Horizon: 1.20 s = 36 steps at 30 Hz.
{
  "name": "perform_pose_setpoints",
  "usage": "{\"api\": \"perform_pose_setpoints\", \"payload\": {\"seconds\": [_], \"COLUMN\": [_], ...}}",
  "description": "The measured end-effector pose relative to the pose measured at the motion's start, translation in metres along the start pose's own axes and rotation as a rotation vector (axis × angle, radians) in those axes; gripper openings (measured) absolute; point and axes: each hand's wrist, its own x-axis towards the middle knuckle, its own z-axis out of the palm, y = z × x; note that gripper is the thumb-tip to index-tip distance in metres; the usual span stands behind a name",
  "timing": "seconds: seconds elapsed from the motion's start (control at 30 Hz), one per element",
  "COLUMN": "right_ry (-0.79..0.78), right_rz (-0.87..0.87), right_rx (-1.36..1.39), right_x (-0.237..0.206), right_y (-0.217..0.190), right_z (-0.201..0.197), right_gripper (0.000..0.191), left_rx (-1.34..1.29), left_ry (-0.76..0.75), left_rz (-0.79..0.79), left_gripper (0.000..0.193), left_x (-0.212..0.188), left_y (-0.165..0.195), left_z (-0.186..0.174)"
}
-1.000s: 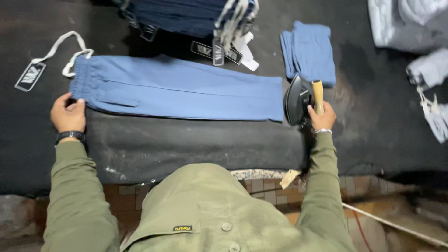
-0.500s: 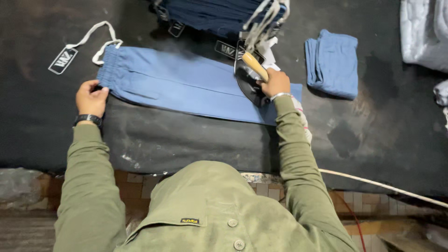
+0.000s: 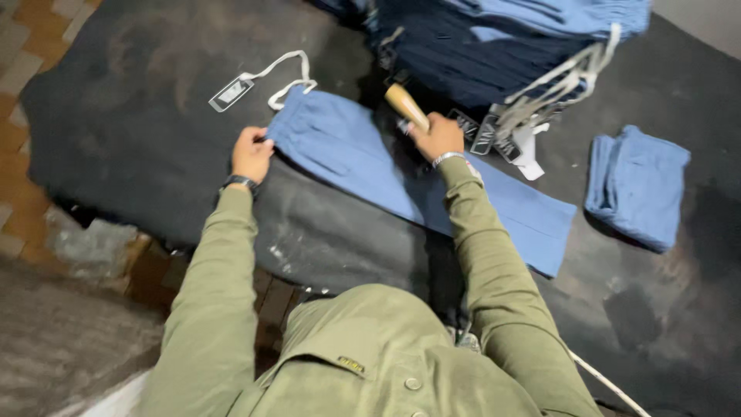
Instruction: The person irons a pair of light blue sweatpants on a table using a steam iron. They repeatedly unfold, iron, fold, and stack the pants, then repeat the process with additional pairs from a plastic bag.
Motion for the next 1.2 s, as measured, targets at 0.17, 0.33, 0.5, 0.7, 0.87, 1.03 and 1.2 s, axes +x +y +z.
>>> {"api": "perform_pose_setpoints", "payload": {"seconds": [0.17, 0.33, 0.5, 0.7, 0.87, 1.03, 1.2], "right_ry": [-0.055, -0.198, -0.371, -0.423, -0.226, 0.007, 0.195], "right_rz": [-0.007, -0.289, -0.313, -0.221, 0.134, 0.685, 0.649], "right_rx": [0.213, -0.011, -0.062, -0.065, -0.176, -0.523, -0.772], "right_x": [0.0, -0.02, -0.027, -0.06, -0.126, -0.218, -0.284], "right_y": [-0.051, -0.115, -0.136, -0.086, 0.065, 0.217, 0.277], "right_z": [0.02, 0.067, 0.078, 0.044, -0.041, -0.142, -0.177], "right_gripper": [0.047, 0.046, 0.04, 0.029, 0.043, 0.048, 0.039], "left_rx": [0.161, 0.083, 0.261, 0.006, 0.116, 0.017, 0.192], "left_ry": [0.019, 0.07, 0.085, 0.082, 0.145, 0.244, 0.408], "left_rz": [-0.117, -0.118, -0.027, -0.022, 0.041, 0.211, 0.278], "left_gripper": [0.025, 0.031, 0.037, 0.052, 0.059, 0.065, 0.056], "left_x": [0.002, 0.002, 0.004, -0.003, -0.01, -0.016, -0.04], "left_y": [0.008, 0.007, 0.001, -0.002, -0.012, -0.028, -0.031], "left_z": [-0.006, 0.0, 0.001, -0.001, -0.003, 0.01, 0.027]}}
